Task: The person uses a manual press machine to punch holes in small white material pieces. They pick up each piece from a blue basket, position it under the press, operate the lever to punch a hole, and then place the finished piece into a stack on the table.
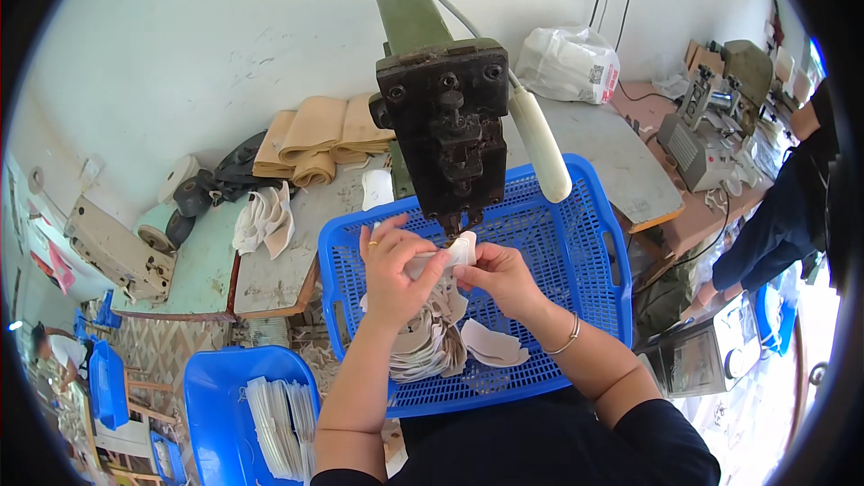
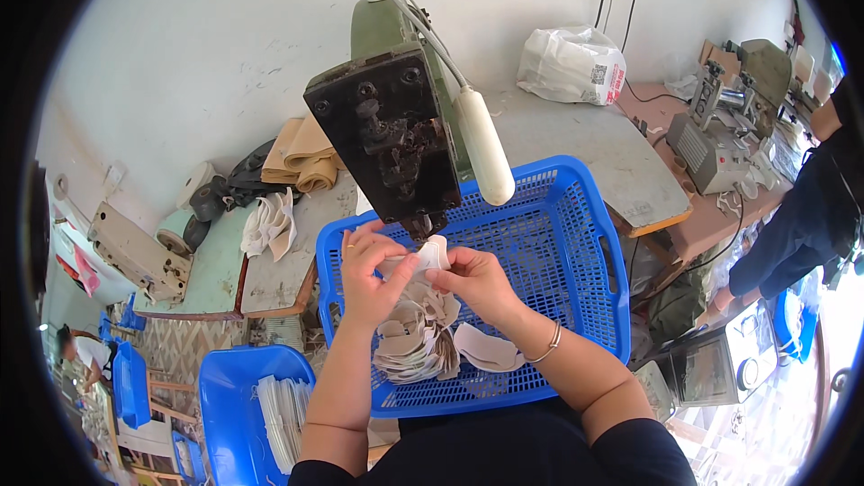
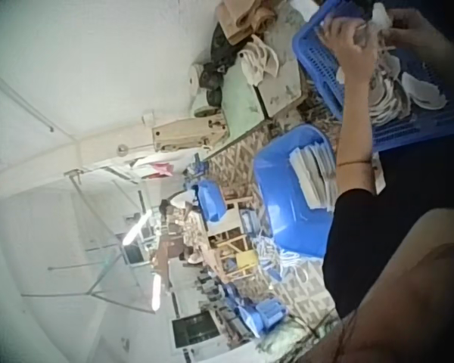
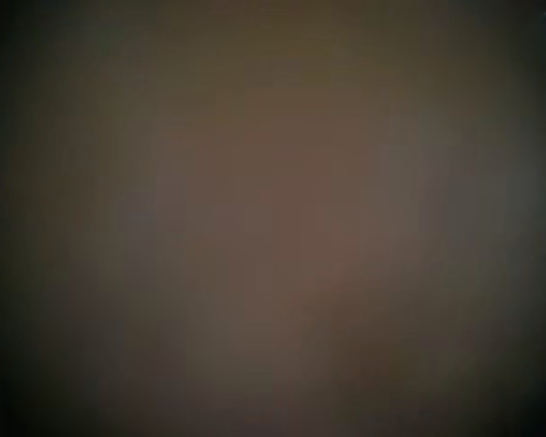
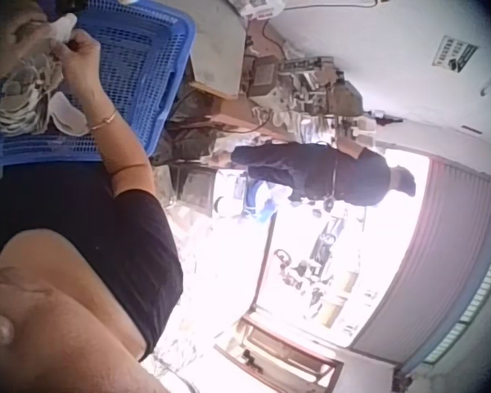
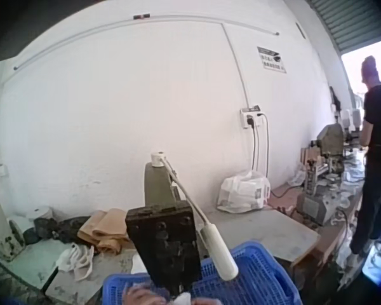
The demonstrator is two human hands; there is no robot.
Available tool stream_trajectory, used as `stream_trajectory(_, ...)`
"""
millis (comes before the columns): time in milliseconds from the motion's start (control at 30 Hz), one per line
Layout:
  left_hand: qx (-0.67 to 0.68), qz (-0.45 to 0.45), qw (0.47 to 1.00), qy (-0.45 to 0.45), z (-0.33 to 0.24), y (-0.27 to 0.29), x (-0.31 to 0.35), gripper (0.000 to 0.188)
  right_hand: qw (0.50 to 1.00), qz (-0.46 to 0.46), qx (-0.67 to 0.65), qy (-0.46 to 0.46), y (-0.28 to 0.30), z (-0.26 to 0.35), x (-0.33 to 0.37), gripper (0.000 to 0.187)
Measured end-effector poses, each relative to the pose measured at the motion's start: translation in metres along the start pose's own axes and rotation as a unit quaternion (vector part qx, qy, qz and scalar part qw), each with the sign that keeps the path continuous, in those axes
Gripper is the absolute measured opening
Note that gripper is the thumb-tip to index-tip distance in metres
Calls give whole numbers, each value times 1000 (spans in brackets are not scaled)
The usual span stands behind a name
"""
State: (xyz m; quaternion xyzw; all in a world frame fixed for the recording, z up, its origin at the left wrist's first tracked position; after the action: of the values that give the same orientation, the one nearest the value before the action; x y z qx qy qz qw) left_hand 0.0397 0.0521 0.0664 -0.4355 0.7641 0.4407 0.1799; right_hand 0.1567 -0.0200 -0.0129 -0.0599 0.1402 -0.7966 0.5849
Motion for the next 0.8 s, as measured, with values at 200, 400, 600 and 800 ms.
stream_trajectory(200, 27, -43, 998, 29, -1, -9, 14, 16, 1000, -6, 7, -4, 14, 5, 6, 15)
stream_trajectory(400, 86, -64, 991, 83, 10, -13, 27, 17, 1000, -10, 3, -8, 14, 10, 7, 16)
stream_trajectory(600, 224, -61, 960, 158, 20, -23, 25, 15, 999, -32, 30, 5, 26, 16, 5, 14)
stream_trajectory(800, 299, -70, 924, 225, 24, -38, 27, 13, 998, -14, 55, 18, 26, 38, 5, 16)
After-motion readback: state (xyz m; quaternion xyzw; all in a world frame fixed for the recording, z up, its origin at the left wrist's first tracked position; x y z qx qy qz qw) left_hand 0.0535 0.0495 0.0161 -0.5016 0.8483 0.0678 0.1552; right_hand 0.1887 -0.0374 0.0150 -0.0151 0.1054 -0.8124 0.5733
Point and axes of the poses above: each hand's wrist, its own x-axis away from the middle knuckle, its own y-axis out of the back of the hand, z = x × y, the point moved 7 cm from there along -x, towards the middle knuckle, and after that the axes turned 5 degrees about x, right-handed, at the moved point
